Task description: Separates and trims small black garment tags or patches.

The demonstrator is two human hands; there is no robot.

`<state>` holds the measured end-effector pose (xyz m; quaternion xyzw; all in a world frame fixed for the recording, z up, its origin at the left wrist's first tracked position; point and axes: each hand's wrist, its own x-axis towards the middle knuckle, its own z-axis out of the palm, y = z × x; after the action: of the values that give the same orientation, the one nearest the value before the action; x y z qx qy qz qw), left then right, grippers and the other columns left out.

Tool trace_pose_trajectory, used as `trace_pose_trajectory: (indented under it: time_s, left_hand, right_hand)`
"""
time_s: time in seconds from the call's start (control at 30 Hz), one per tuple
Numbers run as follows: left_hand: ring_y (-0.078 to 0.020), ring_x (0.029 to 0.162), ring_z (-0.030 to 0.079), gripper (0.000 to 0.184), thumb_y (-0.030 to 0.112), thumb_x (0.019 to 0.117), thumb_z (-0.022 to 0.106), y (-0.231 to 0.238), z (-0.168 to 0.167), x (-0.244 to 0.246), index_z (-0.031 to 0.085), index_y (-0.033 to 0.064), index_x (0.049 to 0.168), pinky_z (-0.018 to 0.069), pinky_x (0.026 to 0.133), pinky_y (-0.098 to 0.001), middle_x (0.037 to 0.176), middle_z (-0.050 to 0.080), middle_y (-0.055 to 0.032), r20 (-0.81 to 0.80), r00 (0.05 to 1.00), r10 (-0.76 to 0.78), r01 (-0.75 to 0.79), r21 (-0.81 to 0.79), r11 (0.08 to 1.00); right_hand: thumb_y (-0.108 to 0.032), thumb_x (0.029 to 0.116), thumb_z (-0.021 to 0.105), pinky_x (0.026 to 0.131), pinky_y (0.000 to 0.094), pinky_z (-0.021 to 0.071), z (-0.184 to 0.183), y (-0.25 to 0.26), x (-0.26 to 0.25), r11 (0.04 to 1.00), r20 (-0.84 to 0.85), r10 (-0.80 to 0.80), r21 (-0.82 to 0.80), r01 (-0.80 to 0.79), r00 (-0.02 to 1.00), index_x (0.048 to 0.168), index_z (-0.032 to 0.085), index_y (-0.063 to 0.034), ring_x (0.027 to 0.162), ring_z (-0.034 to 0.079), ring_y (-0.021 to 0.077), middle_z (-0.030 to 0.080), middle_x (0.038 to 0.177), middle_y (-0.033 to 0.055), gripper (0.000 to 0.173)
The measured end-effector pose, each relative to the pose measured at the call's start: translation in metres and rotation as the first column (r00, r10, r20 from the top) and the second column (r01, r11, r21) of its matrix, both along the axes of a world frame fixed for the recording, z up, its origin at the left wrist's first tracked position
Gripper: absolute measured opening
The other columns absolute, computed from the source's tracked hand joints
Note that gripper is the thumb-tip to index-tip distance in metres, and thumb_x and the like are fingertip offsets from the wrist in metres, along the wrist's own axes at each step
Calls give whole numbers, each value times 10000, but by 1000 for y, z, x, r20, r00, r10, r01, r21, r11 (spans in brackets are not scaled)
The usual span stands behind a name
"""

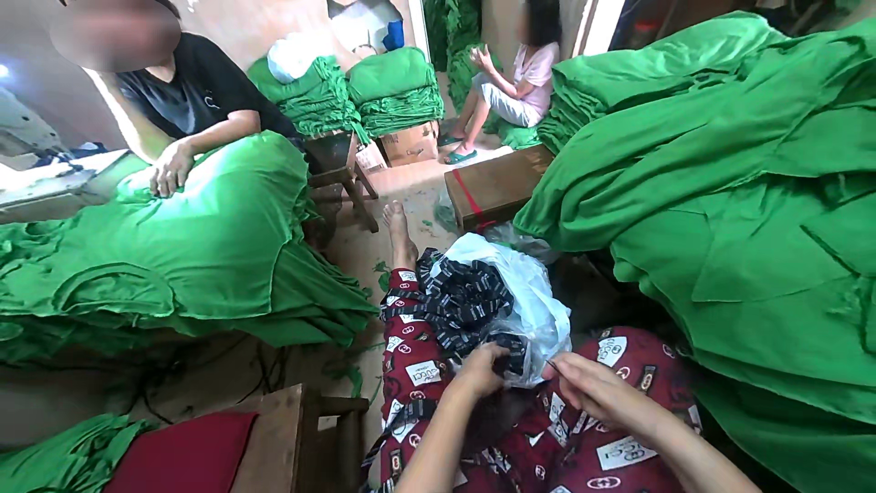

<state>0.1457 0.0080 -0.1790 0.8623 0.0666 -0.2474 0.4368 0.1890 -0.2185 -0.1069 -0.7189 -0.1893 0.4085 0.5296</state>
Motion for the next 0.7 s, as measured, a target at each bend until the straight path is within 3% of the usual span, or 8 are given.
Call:
trace_pose_trajectory:
  time_s: [0.07,0.17,0.23,0.27,0.33,0.43,0.53,0.7]
  left_hand:
    - [-349,1488,357,593,-46,846,724,1,1,-3,574,26,1415,307,1216,-484,1563,408,-249,9,1000,0,-1,41,999]
    - [-325,1441,427,577,-48,854,715,9,31,-19,577,48,1405,417,1129,-456,1589,365,-236,96,995,28,-21,-76,997]
    - [-267,1175,611,610,-30,855,709,10,56,-32,533,61,1432,538,910,-403,1565,402,-199,176,981,79,-55,-135,989]
    - [-232,1002,643,642,-30,850,706,9,69,-39,500,58,1452,551,804,-379,1533,433,-192,221,968,115,-78,-169,982]
    - [-200,887,645,689,-25,857,710,5,93,-51,444,39,1489,559,754,-357,1485,469,-197,318,936,151,-81,-224,971]
    - [-202,909,644,678,-32,865,697,3,116,-61,437,8,1489,559,765,-341,1486,467,-221,457,878,143,-30,-246,969]
    - [-168,821,619,674,-33,880,693,6,131,-64,432,38,1497,543,688,-304,1471,474,-201,495,861,119,13,-255,967]
    - [-117,761,598,667,-33,880,694,5,150,-69,427,4,1491,526,653,-245,1378,516,-215,558,824,97,95,-304,948]
  right_hand:
    - [-303,1068,438,591,238,422,4,3,4,994,71,31,-103,-24,997,1194,635,-26,615,490,51,571,778,-12,363]
    - [-308,1052,541,735,341,512,-7,12,10,983,141,51,-182,-25,989,1200,635,-5,758,606,134,652,894,78,350]
    - [-254,1004,623,874,409,541,-16,23,10,992,188,38,-124,-15,981,1216,650,9,934,666,199,695,1049,135,338]
    - [-237,974,658,947,439,531,-18,31,7,997,205,40,-67,-27,978,1260,638,23,1033,671,235,694,1137,163,387]
    - [-223,926,698,1011,423,526,-12,45,-1,997,221,42,56,-55,974,1291,629,32,1130,668,228,689,1223,164,451]
    - [-147,890,713,868,276,573,8,55,-12,979,185,21,194,-57,982,1119,698,8,953,684,78,717,1056,56,277]
    - [-81,860,722,685,174,549,26,53,-15,967,194,1,249,-50,981,953,702,-49,738,634,-32,685,855,-73,101]
    - [-80,869,718,633,129,513,45,42,-9,925,247,72,345,-157,966,927,713,-122,679,602,-80,676,792,-156,72]
